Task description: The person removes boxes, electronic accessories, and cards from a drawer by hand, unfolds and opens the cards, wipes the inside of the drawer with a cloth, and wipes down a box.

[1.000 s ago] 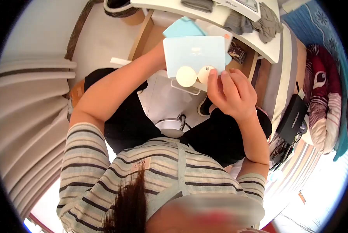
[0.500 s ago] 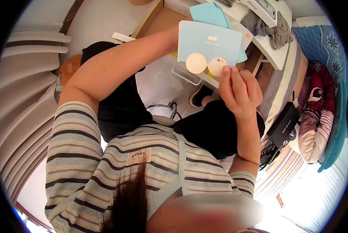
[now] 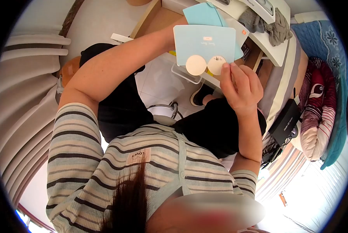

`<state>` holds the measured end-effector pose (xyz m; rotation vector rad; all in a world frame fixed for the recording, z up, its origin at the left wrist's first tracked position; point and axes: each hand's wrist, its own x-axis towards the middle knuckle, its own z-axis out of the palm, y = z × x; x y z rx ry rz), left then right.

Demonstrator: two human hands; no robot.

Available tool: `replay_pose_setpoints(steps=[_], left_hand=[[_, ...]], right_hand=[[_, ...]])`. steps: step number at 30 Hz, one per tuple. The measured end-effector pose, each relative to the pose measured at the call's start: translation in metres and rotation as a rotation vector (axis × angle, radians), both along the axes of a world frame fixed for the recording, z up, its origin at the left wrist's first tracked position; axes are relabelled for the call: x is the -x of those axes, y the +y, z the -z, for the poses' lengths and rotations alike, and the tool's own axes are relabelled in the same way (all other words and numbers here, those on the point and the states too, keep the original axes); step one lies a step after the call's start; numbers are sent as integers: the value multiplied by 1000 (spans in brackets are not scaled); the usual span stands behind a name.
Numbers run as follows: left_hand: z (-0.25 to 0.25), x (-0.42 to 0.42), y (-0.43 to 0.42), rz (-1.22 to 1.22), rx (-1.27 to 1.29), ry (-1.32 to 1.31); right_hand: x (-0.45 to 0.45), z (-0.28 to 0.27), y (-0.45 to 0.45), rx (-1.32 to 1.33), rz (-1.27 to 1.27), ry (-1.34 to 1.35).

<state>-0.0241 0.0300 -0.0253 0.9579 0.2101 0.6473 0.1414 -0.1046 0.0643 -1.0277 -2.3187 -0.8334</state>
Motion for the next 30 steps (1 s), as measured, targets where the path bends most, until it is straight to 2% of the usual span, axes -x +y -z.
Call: replay_pose_setpoints(steps=[1, 3, 4, 5, 7, 8, 10, 16, 19, 21, 24, 30], left_hand=[[-3, 0, -1, 5, -9, -58], [-9, 2, -3, -4, 97, 118], [3, -7, 8, -4, 97, 118], [24, -25, 29, 3, 247, 330], [17, -23, 27, 9, 397, 541], [13, -6, 12, 12, 188, 276], [1, 5, 1, 15, -21, 11], [-1, 5, 6, 46, -70, 25], [-6, 8, 2, 39, 62, -5], [-8, 3, 0, -31, 91, 117], [-20, 10, -4, -18, 87, 143], [0, -1, 2, -77, 2, 92]], right_hand=[[0, 0, 0, -2, -3, -2], [0, 0, 1, -3, -7, -3], [1, 0, 1, 1, -9, -4], [1, 1, 1, 6, -11, -4], [1, 1, 1, 6, -12, -8], [1, 1, 1, 6, -13, -12], [1, 1, 1, 8, -12, -14], [1, 2, 1, 13, -9, -10], [1, 3, 1, 15, -10, -10], [1, 3, 1, 19, -11, -7], [0, 3, 1, 15, -12, -13], [0, 2, 0, 35, -6, -13]])
